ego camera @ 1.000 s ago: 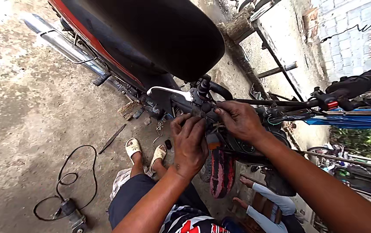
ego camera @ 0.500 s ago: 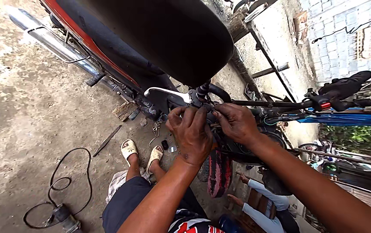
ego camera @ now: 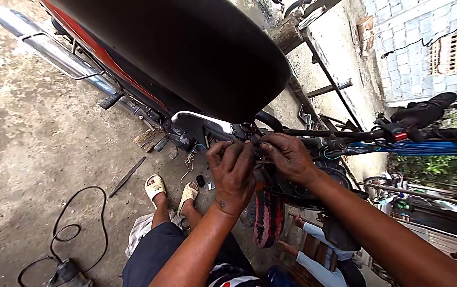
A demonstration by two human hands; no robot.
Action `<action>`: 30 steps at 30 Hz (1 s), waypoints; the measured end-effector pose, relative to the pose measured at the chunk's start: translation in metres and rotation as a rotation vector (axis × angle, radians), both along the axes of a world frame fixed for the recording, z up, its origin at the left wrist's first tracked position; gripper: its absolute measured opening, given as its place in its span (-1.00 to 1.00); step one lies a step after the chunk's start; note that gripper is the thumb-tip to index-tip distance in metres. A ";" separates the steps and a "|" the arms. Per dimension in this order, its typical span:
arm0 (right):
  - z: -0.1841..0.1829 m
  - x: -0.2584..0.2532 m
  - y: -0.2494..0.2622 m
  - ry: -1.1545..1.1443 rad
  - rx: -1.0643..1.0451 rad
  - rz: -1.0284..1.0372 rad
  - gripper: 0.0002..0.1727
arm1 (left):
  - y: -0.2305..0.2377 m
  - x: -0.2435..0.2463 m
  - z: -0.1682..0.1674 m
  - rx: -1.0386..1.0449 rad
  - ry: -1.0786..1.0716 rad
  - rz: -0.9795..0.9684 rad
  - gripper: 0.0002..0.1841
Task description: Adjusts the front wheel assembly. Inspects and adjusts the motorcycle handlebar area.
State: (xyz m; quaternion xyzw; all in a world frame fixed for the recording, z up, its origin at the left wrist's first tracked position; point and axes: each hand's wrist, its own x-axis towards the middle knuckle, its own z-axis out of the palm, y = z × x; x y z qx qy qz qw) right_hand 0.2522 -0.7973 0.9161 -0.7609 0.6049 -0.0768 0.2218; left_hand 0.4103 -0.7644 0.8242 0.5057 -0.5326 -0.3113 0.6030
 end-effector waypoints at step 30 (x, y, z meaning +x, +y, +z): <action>-0.005 0.008 0.002 0.090 -0.146 -0.017 -0.75 | 0.001 -0.017 0.008 -0.013 -0.097 0.104 -0.79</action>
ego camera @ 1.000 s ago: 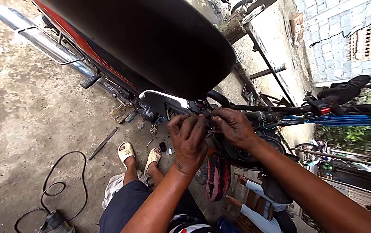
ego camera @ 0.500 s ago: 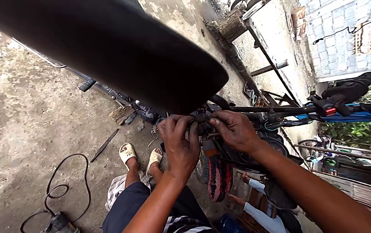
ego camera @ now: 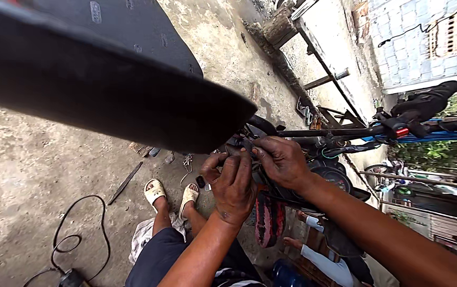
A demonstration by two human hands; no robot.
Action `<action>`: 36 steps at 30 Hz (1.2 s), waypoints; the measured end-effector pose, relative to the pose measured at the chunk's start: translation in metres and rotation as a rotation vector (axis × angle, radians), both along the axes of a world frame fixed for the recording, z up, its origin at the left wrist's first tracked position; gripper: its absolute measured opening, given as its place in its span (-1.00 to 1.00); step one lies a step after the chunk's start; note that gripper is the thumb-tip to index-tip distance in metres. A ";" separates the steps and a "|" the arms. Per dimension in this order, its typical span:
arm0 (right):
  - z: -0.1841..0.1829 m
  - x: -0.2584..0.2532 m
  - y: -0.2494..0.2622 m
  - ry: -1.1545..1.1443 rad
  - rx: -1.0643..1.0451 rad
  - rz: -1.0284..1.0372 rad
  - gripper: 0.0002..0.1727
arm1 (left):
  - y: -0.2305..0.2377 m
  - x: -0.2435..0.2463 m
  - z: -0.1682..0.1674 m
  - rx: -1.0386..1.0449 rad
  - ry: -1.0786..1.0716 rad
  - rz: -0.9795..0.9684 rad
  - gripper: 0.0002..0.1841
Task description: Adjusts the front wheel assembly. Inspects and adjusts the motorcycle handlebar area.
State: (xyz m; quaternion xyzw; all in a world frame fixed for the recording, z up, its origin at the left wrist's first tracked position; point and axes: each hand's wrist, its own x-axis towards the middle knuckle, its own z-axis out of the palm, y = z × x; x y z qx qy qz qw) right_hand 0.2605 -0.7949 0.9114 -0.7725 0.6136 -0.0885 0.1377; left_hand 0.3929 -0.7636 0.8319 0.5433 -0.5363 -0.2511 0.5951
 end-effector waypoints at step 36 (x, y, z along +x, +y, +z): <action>0.019 0.014 -0.010 0.141 0.146 0.001 -0.70 | -0.129 0.134 -0.051 0.122 -0.474 -0.788 -0.69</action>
